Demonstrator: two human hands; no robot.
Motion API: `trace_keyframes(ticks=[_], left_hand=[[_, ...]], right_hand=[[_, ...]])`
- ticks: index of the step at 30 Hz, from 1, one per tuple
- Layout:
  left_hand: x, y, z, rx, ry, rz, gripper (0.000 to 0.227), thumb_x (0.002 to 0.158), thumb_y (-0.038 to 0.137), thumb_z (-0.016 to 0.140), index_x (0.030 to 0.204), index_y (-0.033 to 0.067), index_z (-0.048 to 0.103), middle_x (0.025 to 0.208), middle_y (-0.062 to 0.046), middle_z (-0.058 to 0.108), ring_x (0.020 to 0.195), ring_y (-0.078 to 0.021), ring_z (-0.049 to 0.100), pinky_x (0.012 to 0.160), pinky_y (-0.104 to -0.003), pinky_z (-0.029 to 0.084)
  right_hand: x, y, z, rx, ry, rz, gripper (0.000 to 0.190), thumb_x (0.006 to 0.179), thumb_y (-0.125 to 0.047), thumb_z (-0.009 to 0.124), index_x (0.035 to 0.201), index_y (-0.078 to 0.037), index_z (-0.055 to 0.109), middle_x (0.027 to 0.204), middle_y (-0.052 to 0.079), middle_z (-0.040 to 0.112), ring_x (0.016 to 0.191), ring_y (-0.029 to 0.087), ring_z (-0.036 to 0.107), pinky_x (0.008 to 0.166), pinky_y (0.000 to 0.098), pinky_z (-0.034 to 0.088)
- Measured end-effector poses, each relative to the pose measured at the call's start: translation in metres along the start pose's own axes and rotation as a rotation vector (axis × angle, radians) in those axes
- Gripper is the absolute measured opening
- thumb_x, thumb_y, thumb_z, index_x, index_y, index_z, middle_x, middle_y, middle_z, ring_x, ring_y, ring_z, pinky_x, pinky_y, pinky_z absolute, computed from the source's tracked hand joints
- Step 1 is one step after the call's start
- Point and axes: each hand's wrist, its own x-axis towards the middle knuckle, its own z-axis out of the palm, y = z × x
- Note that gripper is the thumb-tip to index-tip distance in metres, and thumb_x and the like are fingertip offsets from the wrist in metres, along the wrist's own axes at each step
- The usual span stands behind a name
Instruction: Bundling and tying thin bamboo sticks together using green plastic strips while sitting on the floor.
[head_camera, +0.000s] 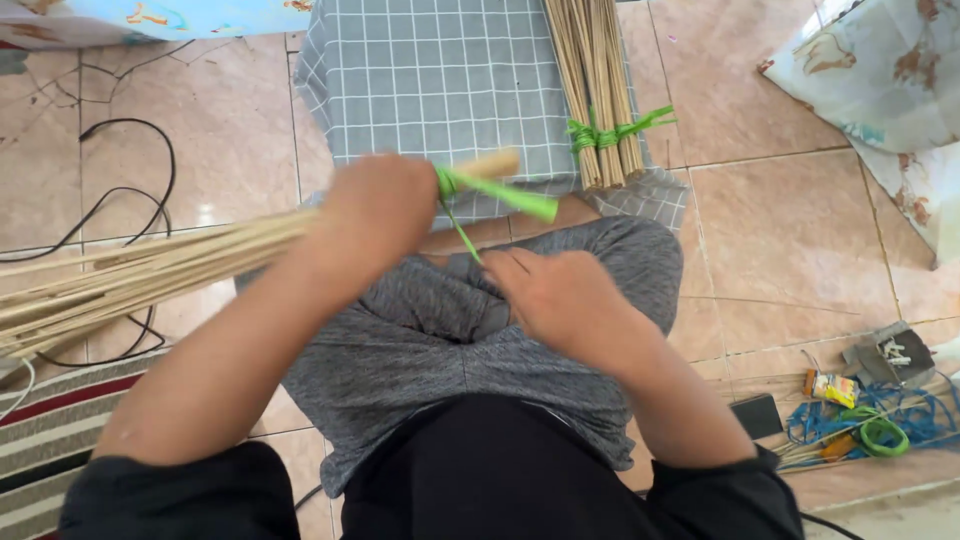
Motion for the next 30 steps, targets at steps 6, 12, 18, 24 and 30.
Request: trace_keyframes(ticks=[6,12,18,24,30], left_hand=[[-0.029,0.047,0.026,0.159,-0.137,0.313,0.005,0.081,0.010,0.074,0.079,0.0079,0.078,0.072,-0.012,0.075,0.071,-0.0329,0.077,0.054,-0.049,0.060],[-0.053,0.039,-0.069,-0.649,-0.555,0.143,0.034,0.089,0.036,0.064,0.075,0.0060,0.071,0.059,-0.011,0.068,0.051,-0.0247,0.067,0.044,-0.038,0.052],[-0.031,0.018,-0.043,-1.327,-0.231,-0.190,0.037,0.099,0.029,0.049,0.095,-0.0051,0.062,0.059,-0.001,0.038,0.043,-0.0100,0.038,0.039,-0.026,0.037],[-0.008,0.031,0.023,-1.552,-0.137,-0.154,0.035,0.103,0.038,0.056,0.112,0.0045,0.047,0.057,-0.003,0.042,0.039,-0.0114,0.040,0.032,-0.027,0.036],[0.000,0.045,0.045,-1.651,-0.175,-0.278,0.082,0.104,0.040,0.056,0.155,-0.0091,0.014,0.065,-0.005,0.041,0.055,-0.0113,0.043,0.039,-0.026,0.038]], right_hand=[[0.001,0.022,-0.075,-0.420,0.005,-0.115,0.003,0.092,-0.014,0.062,0.089,-0.014,0.060,0.066,0.006,0.057,0.053,0.035,0.061,0.048,0.0516,0.047],[0.046,0.053,-0.038,0.576,-0.007,-0.214,0.012,0.096,-0.004,0.059,0.089,-0.003,0.069,0.062,0.015,0.065,0.059,0.034,0.065,0.063,0.0464,0.052],[0.012,0.032,-0.017,0.529,0.231,-0.021,0.016,0.099,-0.010,0.062,0.092,-0.008,0.076,0.060,0.005,0.063,0.055,0.028,0.065,0.059,0.0357,0.052],[0.006,0.017,-0.038,0.133,0.337,-0.021,0.021,0.103,-0.015,0.059,0.088,-0.007,0.070,0.065,0.008,0.059,0.056,0.032,0.062,0.051,0.0387,0.051],[0.036,0.043,-0.006,0.448,0.472,-0.051,0.016,0.102,-0.014,0.064,0.088,-0.010,0.072,0.101,0.004,0.065,0.084,0.028,0.071,0.072,0.0359,0.056]])
